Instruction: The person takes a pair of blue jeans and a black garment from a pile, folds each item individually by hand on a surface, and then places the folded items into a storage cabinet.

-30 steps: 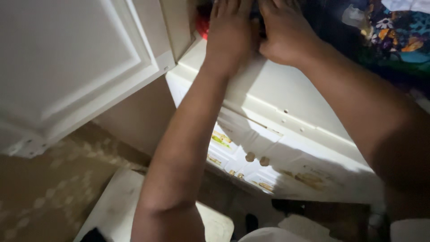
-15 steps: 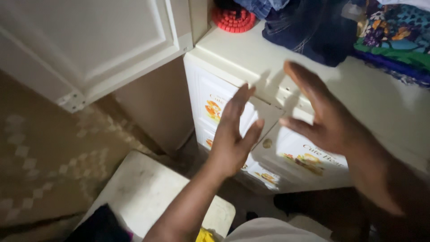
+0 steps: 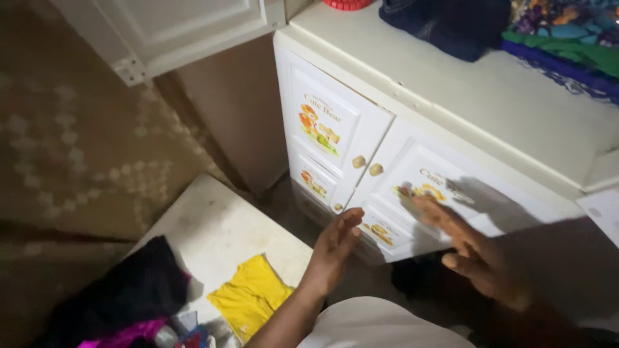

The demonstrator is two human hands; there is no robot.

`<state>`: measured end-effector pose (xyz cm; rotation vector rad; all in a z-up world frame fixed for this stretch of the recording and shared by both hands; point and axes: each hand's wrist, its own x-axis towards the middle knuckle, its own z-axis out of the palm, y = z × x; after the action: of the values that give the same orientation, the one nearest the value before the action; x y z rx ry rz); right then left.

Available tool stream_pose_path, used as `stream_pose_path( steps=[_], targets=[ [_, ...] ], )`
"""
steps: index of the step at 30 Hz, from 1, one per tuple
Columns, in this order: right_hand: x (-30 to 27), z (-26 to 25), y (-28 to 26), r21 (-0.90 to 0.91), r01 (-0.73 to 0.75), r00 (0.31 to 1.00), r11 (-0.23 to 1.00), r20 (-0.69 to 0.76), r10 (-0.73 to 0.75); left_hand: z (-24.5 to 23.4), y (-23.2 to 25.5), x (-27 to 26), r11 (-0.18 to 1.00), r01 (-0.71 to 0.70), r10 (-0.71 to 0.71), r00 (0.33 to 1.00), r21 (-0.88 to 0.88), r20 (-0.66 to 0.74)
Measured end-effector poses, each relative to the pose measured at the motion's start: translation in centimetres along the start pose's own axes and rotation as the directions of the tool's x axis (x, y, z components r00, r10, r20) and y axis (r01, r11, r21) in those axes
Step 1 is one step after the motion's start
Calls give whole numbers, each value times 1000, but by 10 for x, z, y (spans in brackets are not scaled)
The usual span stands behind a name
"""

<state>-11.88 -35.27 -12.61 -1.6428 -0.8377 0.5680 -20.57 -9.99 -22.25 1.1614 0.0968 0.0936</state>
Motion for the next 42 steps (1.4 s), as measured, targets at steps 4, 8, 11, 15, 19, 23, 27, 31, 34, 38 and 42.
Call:
stream_pose_path(
  steps=[4,8,11,15,19,23,27,31,34,38,42],
  targets=[
    [-38,22,48,293,131,991,947,-37,-125,29,-55,-21,974,76,-85,996,-214,-34],
    [-71,39,70,499,89,995,862,-89,-51,59,-80,-49,970,153,-170,983,-190,-73],
    [-88,55,77,598,67,998,798,-53,-43,72,-86,-76,980,127,-147,981,-155,-126],
    [-95,82,82,676,44,999,735,-28,-34,71,-82,-119,981,54,-98,969,-189,-228],
    [-92,113,78,709,-26,999,705,52,-16,64,-74,-155,969,-58,-28,939,-239,-342],
    [-87,150,79,708,-76,986,702,157,-51,44,-72,-187,965,-105,-8,905,-241,-424],
    [-80,199,82,715,-224,963,662,269,36,15,-75,-232,958,-160,13,855,-238,-519],
    [-72,261,77,680,-281,927,677,374,9,-23,-74,-291,957,-234,74,770,-172,-633],
    [-70,314,71,664,-333,904,670,427,26,-55,-69,-338,932,-245,-10,718,-267,-696],
    [-77,383,62,599,-406,861,690,503,70,-93,-66,-403,934,-267,8,681,-238,-733],
    [-86,437,56,608,-403,838,684,545,10,-126,-62,-448,938,-252,-14,661,-240,-750]
  ],
)
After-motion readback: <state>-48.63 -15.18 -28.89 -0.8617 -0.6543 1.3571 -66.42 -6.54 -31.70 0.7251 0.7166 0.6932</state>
